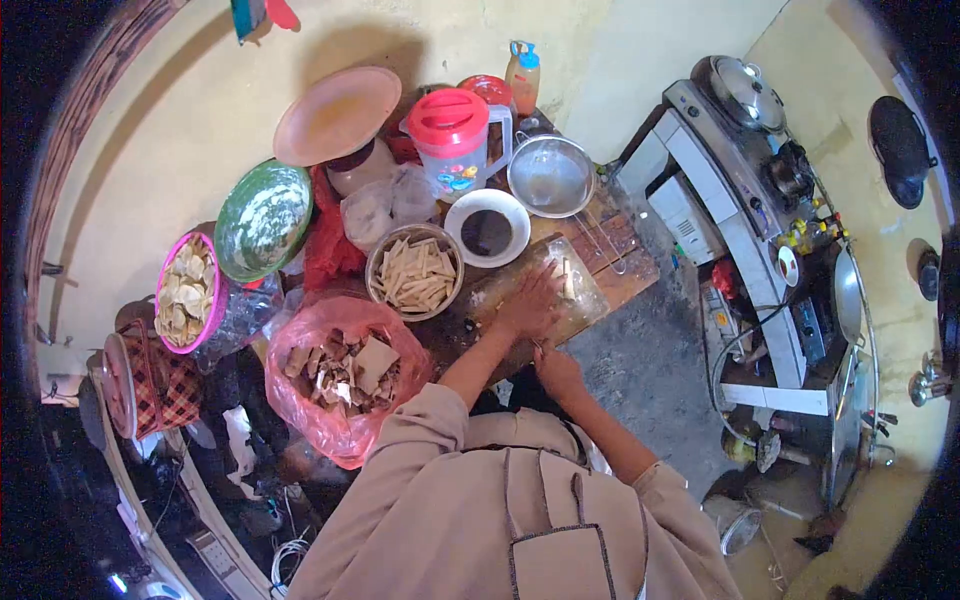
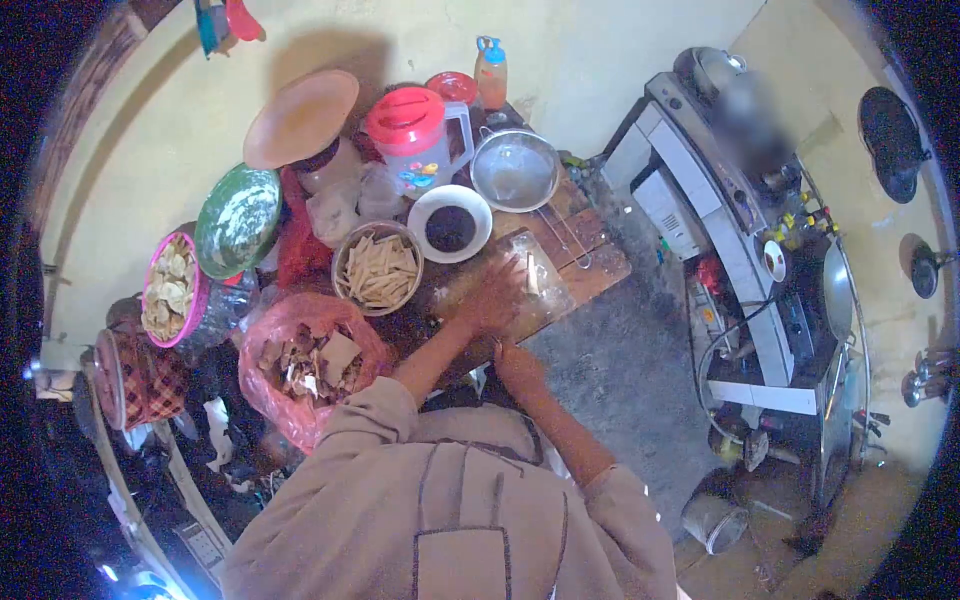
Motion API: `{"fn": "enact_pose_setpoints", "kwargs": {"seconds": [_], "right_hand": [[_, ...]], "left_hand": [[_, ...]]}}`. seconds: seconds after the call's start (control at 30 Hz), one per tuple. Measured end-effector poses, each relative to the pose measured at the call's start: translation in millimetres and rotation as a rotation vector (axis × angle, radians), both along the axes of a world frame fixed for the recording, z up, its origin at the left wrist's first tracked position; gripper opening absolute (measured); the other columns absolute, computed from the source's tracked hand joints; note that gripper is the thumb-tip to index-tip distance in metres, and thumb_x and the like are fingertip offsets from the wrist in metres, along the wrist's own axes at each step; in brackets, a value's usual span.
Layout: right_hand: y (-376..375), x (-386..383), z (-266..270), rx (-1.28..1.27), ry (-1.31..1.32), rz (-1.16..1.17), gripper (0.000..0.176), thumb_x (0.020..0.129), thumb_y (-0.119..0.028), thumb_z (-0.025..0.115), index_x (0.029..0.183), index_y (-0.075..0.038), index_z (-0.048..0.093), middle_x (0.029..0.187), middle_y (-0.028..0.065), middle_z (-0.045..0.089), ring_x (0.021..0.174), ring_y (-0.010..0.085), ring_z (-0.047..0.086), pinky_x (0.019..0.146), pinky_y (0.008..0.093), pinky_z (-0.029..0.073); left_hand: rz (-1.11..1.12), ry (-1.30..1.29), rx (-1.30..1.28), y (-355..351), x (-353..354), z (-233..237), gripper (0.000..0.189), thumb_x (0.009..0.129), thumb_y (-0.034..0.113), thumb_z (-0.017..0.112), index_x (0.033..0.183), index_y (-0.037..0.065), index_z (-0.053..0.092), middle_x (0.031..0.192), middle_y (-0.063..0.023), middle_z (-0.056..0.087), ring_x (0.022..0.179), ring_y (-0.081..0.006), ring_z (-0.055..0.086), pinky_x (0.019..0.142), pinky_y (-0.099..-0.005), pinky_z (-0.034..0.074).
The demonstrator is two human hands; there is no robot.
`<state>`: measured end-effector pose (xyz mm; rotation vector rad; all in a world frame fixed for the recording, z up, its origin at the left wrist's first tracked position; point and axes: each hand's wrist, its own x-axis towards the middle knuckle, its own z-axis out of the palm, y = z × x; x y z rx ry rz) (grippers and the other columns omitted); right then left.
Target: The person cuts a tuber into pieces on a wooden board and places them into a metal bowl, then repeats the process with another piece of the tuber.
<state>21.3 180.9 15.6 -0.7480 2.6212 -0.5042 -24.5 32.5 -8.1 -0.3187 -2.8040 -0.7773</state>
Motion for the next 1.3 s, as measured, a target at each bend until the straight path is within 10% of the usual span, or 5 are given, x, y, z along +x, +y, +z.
{"fn": "enact_pose_setpoints", "kwargs": {"seconds": [0.43,0.73,1.03,1.3], "right_hand": [[9,-13,-26,-0.189,-0.096,0.044,0.033,0.089,-0.031,0.036,0.095,0.000,0.045,0.067,0.0249,0.057,0.062,0.0435,0.055,0.055,0.0525,0.043],[18,-2,25,0.038,-0.164,-0.005,0.035,0.089,-0.034,0.034,0.096,-0.001,0.044,0.070,0.0262,0.057,0.067,0.0442,0.055,0.059,0.0533,0.042],[55,-17,30,-0.011,-0.122,-0.104,0.034,0.088,-0.034,0.039,0.086,-0.001,0.047,0.073,0.0261,0.056,0.072,0.0455,0.053,0.061,0.0534,0.041],[58,-20,27,-0.084,-0.048,-0.202,0.035,0.087,-0.036,0.040,0.091,-0.002,0.046,0.071,0.0260,0.056,0.070,0.0452,0.054,0.061,0.0530,0.042]], "left_hand": [[-0.039,0.014,-0.059,8,-10,0,0.054,0.080,0.036,0.045,0.127,0.012,0.033,0.135,-0.0155,0.023,0.128,-0.0273,0.016,0.104,-0.0452,0.009],[0.024,-0.264,0.409,-53,9,60,0.038,0.070,0.005,0.051,0.108,0.003,0.050,0.108,-0.0189,0.047,0.103,-0.0341,0.045,0.089,-0.0378,0.038],[-0.255,-0.080,-0.015,-63,18,0,0.066,0.059,0.010,0.066,0.119,0.010,0.041,0.120,-0.0115,0.043,0.111,-0.0306,0.041,0.095,-0.0413,0.032],[-0.294,-0.069,-0.328,-53,20,11,0.027,0.068,0.018,0.059,0.094,0.010,0.052,0.101,-0.0055,0.050,0.101,-0.0245,0.045,0.082,-0.0425,0.038]]}}
